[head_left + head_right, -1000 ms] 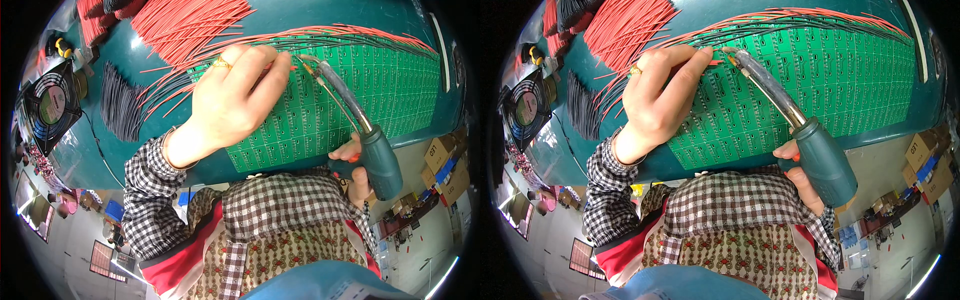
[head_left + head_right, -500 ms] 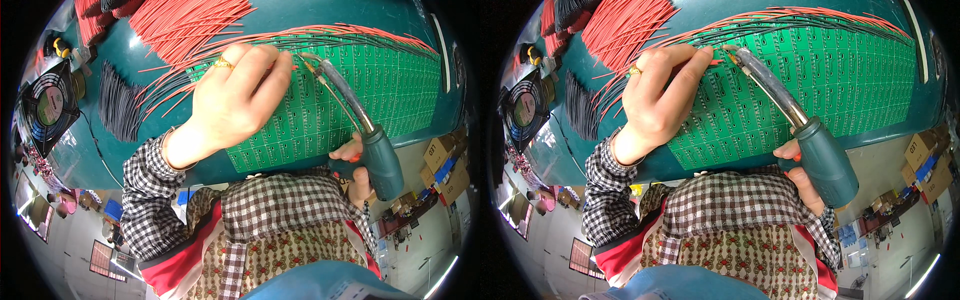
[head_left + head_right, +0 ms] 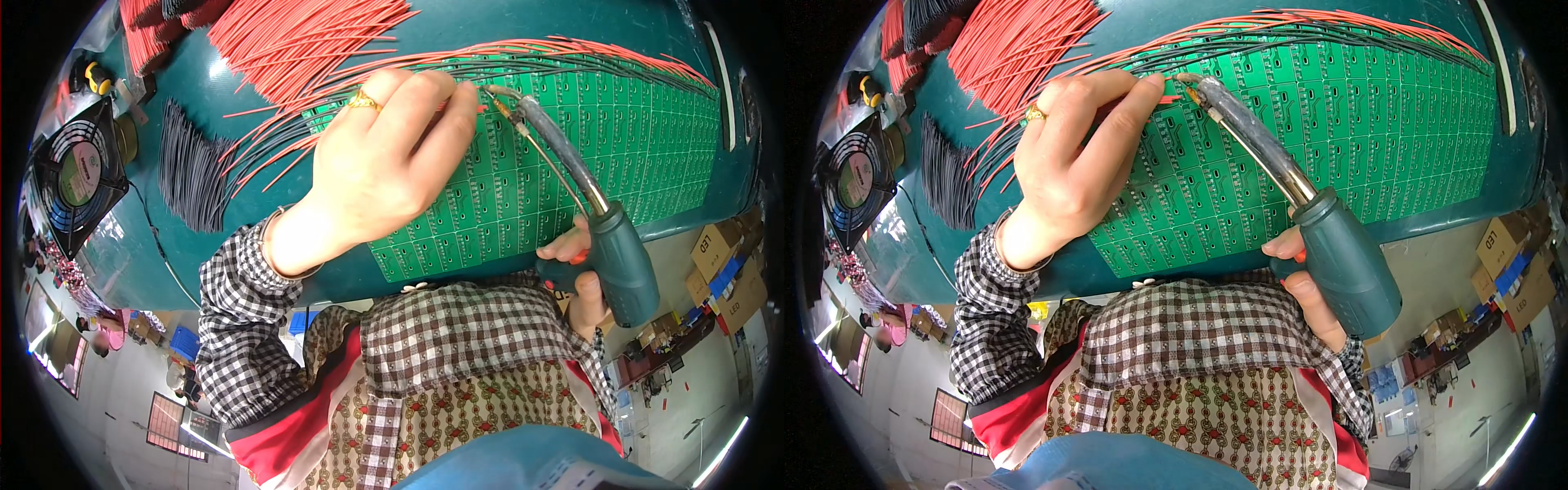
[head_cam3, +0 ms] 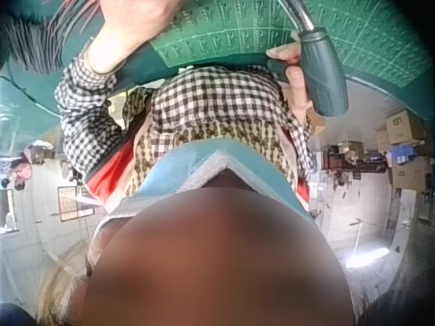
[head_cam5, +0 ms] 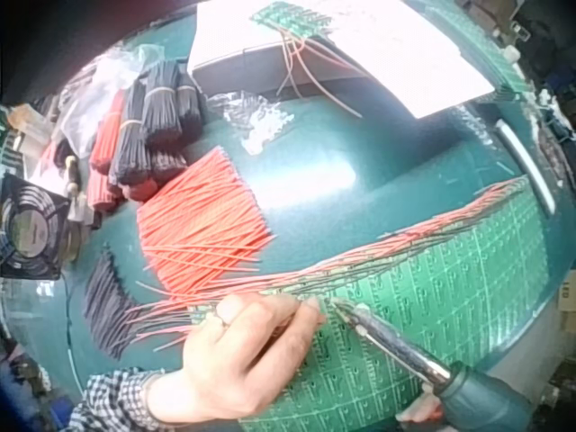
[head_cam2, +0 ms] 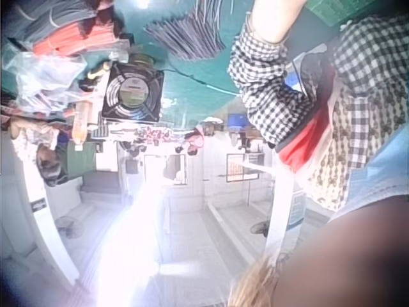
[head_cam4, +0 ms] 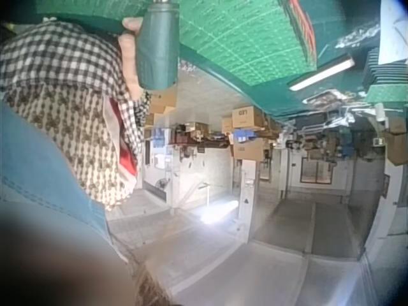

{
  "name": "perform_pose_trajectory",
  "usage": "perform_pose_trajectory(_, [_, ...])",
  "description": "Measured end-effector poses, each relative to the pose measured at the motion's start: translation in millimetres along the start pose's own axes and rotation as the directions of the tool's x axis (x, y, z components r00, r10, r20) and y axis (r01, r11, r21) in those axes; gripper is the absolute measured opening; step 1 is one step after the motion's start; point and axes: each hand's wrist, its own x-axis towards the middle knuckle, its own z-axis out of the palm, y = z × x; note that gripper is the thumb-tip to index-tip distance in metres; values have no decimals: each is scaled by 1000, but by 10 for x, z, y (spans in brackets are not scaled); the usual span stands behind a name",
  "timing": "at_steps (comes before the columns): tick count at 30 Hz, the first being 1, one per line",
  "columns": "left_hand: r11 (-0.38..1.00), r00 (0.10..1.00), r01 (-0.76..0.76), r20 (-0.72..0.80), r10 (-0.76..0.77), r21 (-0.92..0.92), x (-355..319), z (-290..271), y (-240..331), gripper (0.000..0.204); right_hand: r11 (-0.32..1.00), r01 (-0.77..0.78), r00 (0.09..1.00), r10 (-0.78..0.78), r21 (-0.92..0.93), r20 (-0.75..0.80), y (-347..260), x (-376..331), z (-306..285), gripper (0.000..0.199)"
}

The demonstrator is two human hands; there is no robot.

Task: Soldering individual red and black wires onto designated contact points on printed circuit boards.

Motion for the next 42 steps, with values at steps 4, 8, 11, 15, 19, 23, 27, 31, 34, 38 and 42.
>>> perform_pose_trajectory(4, [1000, 1000, -1, -2, 1, 1, 0, 6, -3, 36, 1000, -16, 1000, 16, -19, 13, -26, 6, 1, 77])
perform_pose_trajectory(8, [1000, 1000, -24, -6, 24, 13, -10, 15, -17, 35, 999, -39, 999, 39, -34, 7, -36, -3, 5, 77])
perform_pose_trajectory(11, [1000, 1000, -21, -3, 21, 12, 10, 3, -8, 35, 999, -52, 997, 51, 8, 54, 25, -28, -52, 77])
perform_pose_trajectory(15, [1000, 1000, -8, 10, 8, -8, 18, -8, 1, 36, 996, 24, 999, -21, -85, 31, 1, -49, -48, 76])
perform_pose_trajectory(19, [998, 999, -45, 7, 44, 33, 12, 3, -20, 27, 997, -9, 999, 13, 75, -52, -82, -34, 51, 73])
perform_pose_trajectory(23, [998, 999, -51, -4, 51, 27, 21, 3, -24, 27, 996, 28, 999, -25, 88, -31, -38, -35, 23, 71])
perform_pose_trajectory(27, [1000, 1000, -14, -1, 14, -3, 18, 4, 4, 37, 989, 80, 997, -77, 120, -29, 4, -19, 2, 69])
perform_pose_trajectory(31, [999, 999, -36, 36, 35, 36, 38, -14, -12, 28, 988, 79, 995, -70, 131, -78, -66, 0, 32, 66])
perform_pose_trajectory(34, [999, 999, -7, 46, 10, -53, 57, -27, -51, 29, 982, 107, 990, -90, 154, -110, -9, -5, -26, 65])
perform_pose_trajectory(38, [977, 999, 23, -22, -29, -210, 143, -105, -6, 33, 932, 100, 995, -85, 349, -59, 103, -40, -221, 71])
perform_pose_trajectory(42, [892, 961, 273, 149, -234, -359, 136, -167, -26, 34, 921, 137, 990, -118, 365, -73, 155, -34, -187, 70])
